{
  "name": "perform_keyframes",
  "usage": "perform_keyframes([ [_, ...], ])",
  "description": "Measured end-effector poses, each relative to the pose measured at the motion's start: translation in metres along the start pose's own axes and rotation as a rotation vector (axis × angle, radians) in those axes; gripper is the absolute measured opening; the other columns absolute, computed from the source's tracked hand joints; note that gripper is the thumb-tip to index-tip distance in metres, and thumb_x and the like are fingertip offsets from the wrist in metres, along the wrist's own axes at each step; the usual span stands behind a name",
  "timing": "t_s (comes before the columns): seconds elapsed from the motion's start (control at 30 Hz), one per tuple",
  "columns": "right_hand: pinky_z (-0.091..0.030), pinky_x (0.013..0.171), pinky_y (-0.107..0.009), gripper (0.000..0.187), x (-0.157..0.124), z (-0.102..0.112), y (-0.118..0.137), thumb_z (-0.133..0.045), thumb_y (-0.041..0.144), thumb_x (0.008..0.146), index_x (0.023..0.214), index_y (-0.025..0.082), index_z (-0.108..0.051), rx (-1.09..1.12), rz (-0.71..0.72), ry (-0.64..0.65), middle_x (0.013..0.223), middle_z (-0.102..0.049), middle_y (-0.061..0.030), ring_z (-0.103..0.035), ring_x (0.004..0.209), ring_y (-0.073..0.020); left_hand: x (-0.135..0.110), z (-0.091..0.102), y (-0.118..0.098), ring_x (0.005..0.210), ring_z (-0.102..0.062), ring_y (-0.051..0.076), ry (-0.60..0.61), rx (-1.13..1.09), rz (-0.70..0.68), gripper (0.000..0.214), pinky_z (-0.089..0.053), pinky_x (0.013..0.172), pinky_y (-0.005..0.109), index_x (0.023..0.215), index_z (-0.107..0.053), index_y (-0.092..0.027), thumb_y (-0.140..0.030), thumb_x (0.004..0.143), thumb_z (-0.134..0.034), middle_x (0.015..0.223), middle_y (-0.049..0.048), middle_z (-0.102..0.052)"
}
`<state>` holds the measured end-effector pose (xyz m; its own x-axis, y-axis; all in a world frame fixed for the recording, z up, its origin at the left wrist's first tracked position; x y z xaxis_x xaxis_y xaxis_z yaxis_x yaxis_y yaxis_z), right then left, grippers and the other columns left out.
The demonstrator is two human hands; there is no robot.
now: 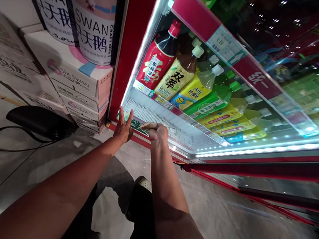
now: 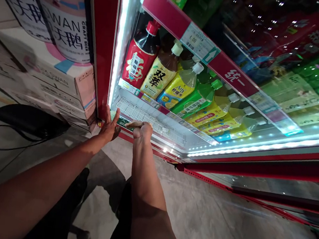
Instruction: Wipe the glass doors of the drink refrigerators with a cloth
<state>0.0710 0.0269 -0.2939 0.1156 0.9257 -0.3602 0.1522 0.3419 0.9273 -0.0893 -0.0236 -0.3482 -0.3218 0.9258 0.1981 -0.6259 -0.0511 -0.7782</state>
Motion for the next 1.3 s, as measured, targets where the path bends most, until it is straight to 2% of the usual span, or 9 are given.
perform_keyframes([
  [0.2, -0.059, 0.097, -0.041, 0.039, -0.050, -0.033, 0.038, -0.042, 0.022, 0.091, 0.128, 0.014, -0.053, 0.040, 0.280, 0.149, 0.113, -0.075, -0.0093, -0.072, 0.108, -0.0211, 0.000, 0.005, 0.008, 0.156, 0.013, 0.036, -0.162, -0.082, -0.040, 0.111, -0.021, 0.126, 0.051, 0.165, -0.004, -0.016, -0.008, 0.077, -0.070, 0.168, 0.0199, 0.025],
  [0.3, -0.043, 0.118, -0.046, 0.059, -0.081, -0.028, 0.061, -0.041, 0.027, 0.099, 0.156, 0.018, -0.028, -0.236, 0.676, 0.201, 0.148, -0.056, -0.0134, -0.053, 0.139, -0.0219, 0.003, 0.004, 0.017, 0.157, 0.008, 0.037, -0.149, -0.096, 0.038, 0.111, -0.021, 0.126, 0.051, 0.164, -0.002, -0.011, -0.009, 0.076, -0.071, 0.168, 0.0248, 0.019],
  [0.4, -0.028, 0.126, -0.052, 0.071, -0.108, -0.021, 0.063, -0.037, 0.020, 0.102, 0.165, 0.021, -0.004, -0.665, 1.203, 0.263, 0.171, -0.019, -0.0142, -0.020, 0.158, -0.0260, 0.005, 0.003, 0.029, 0.157, 0.002, 0.039, -0.123, -0.089, 0.171, 0.109, -0.021, 0.126, 0.053, 0.163, -0.008, -0.007, -0.010, 0.075, -0.071, 0.169, 0.0276, 0.005],
  [0.53, -0.035, 0.122, -0.058, 0.079, -0.101, -0.002, 0.035, -0.040, 0.009, 0.098, 0.166, 0.029, -0.004, -1.055, 1.630, 0.330, 0.173, -0.004, -0.0094, -0.019, 0.157, -0.0318, 0.006, 0.005, 0.031, 0.157, -0.008, 0.041, -0.134, -0.077, 0.217, 0.102, -0.026, 0.125, 0.054, 0.162, -0.014, -0.008, -0.010, 0.077, -0.070, 0.170, 0.0266, -0.003],
  [0.67, -0.012, 0.128, -0.062, 0.067, -0.047, 0.017, 0.009, -0.040, 0.010, 0.099, 0.163, 0.028, -0.028, -1.394, 1.673, 0.243, 0.163, -0.039, -0.0097, -0.031, 0.154, -0.0296, 0.004, 0.006, 0.024, 0.155, -0.018, 0.043, -0.106, -0.061, 0.241, 0.101, -0.040, 0.117, 0.052, 0.163, -0.013, -0.009, -0.008, 0.078, -0.067, 0.169, 0.0293, 0.003],
  [0.83, -0.022, 0.129, -0.040, 0.057, -0.007, 0.021, -0.047, -0.038, 0.009, 0.101, 0.156, 0.023, -0.043, -1.598, 1.666, 0.559, 0.152, -0.054, -0.0023, -0.050, 0.143, -0.0185, 0.003, 0.008, 0.021, 0.155, -0.020, 0.041, -0.061, -0.035, 0.255, 0.101, -0.046, 0.113, 0.049, 0.163, -0.009, -0.009, -0.005, 0.079, -0.064, 0.169, 0.0297, 0.005],
  [1.0, -0.030, 0.126, -0.033, 0.062, -0.001, -0.003, -0.064, -0.034, 0.006, 0.101, 0.159, 0.026, -0.037, -1.605, 1.583, 0.720, 0.154, -0.051, 0.0015, -0.049, 0.143, -0.0132, 0.004, 0.004, 0.028, 0.157, -0.008, 0.039, -0.071, -0.079, 0.307, 0.101, -0.034, 0.121, 0.050, 0.163, -0.013, -0.009, -0.004, 0.077, -0.066, 0.168, 0.0303, 0.003],
  [1.13, -0.021, 0.130, -0.042, 0.059, -0.010, -0.035, -0.050, -0.034, 0.011, 0.103, 0.161, 0.023, -0.034, -1.509, 1.618, 0.635, 0.159, -0.043, -0.0025, -0.036, 0.152, -0.0177, 0.007, 0.002, 0.026, 0.157, -0.010, 0.037, -0.113, -0.107, 0.271, 0.099, -0.030, 0.124, 0.049, 0.162, -0.013, -0.008, -0.003, 0.078, -0.064, 0.169, 0.0298, 0.001],
  [1.3, -0.024, 0.129, -0.039, 0.057, -0.013, -0.054, -0.057, -0.033, 0.010, 0.103, 0.159, 0.021, -0.038, -1.474, 1.574, 0.656, 0.156, -0.048, -0.0028, -0.042, 0.148, -0.0164, 0.007, 0.005, 0.026, 0.157, -0.013, 0.037, -0.110, -0.073, 0.251, 0.094, -0.030, 0.124, 0.050, 0.161, -0.018, -0.007, 0.000, 0.077, -0.059, 0.169, 0.0292, -0.001],
])
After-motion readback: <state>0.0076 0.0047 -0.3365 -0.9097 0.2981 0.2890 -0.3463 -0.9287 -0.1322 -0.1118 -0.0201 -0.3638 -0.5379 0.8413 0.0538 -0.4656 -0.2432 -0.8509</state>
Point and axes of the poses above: each hand's wrist, its own x-axis towards the middle knuckle, its own z-axis out of the back of the hand, y = z × x, the point moved 8 cm from there along x, towards the middle knuckle
